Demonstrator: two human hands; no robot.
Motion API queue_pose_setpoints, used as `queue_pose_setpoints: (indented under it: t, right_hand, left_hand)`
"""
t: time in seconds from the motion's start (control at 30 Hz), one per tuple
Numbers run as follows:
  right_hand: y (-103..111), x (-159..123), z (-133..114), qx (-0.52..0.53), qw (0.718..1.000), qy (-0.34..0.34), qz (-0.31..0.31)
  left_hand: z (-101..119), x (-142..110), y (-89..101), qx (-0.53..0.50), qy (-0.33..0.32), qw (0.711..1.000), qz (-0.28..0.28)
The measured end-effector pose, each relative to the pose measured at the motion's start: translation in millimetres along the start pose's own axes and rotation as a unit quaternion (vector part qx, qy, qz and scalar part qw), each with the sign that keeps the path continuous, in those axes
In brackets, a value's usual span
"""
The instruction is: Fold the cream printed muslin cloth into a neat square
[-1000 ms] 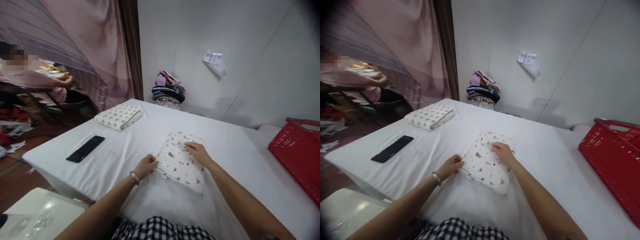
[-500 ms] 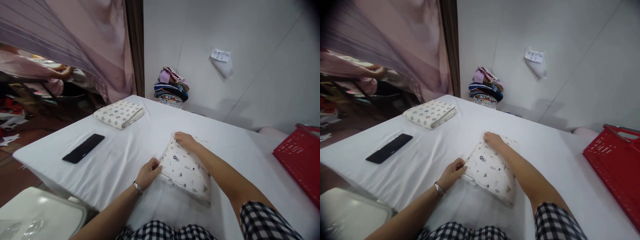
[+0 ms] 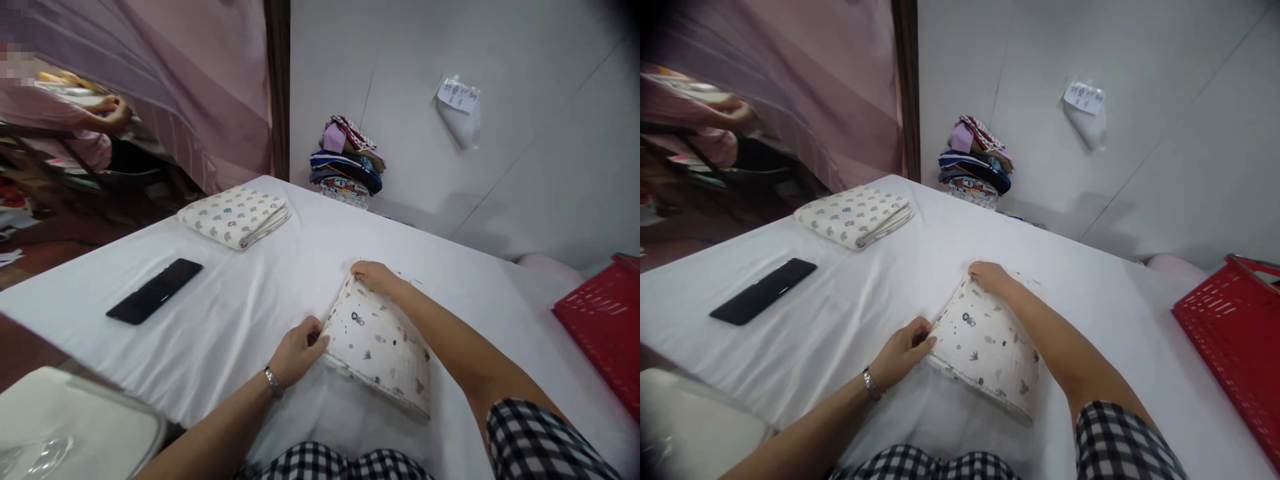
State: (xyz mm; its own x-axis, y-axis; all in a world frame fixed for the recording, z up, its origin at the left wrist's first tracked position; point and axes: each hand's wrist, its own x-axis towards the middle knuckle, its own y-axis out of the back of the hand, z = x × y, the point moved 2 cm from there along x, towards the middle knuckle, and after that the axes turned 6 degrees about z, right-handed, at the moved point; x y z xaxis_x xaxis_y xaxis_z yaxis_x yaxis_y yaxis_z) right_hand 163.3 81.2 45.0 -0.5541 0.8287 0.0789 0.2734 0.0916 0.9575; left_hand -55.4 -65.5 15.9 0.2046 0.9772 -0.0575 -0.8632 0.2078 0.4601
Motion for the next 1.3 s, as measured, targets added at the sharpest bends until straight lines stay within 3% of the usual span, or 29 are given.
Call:
queue_pose_setpoints:
  t: [0.13,0.37,0.47,0.57,0.77,0.97,1.1,1.3]
  right_hand:
    - [-3.0,0.4,4.3,0.026,0.999,-0.031,0.012]
    - [-21.9,-2.0,20.3,0.141,0.980,-0.088,0.110]
    - [-17.9,-4.0,30.4,0.183,0.958,-0.128,0.178]
    - [-7.5,-4.7,43.1,0.160,0.949,-0.146,0.229]
    - [3.8,1.6,47.9,0.060,0.985,-0.095,0.128]
    - [7.8,11.3,39.0,-0.025,0.996,-0.064,0.059]
    - [9.8,14.6,39.3,-0.049,0.997,-0.036,0.055]
    - [8.3,23.0,40.8,-0.007,0.995,-0.038,0.095]
  left_hand:
    - [-0.6,0.5,-0.3,0.001,0.003,1.000,-0.005]
    - [-2.4,1.8,-0.9,0.005,0.002,1.000,-0.006]
    - [-2.6,1.6,-0.8,0.003,0.002,1.000,-0.008]
    - [-1.8,1.3,0.1,0.010,0.004,1.000,-0.006]
    - [-0.4,1.6,0.6,0.010,0.004,1.000,-0.010]
    - [0.3,1.4,1.0,0.005,0.005,1.000,-0.011]
    - [1.5,1.1,1.6,0.010,0.012,1.000,-0.014]
    - [2.4,0.4,1.7,0.014,0.011,1.000,-0.016]
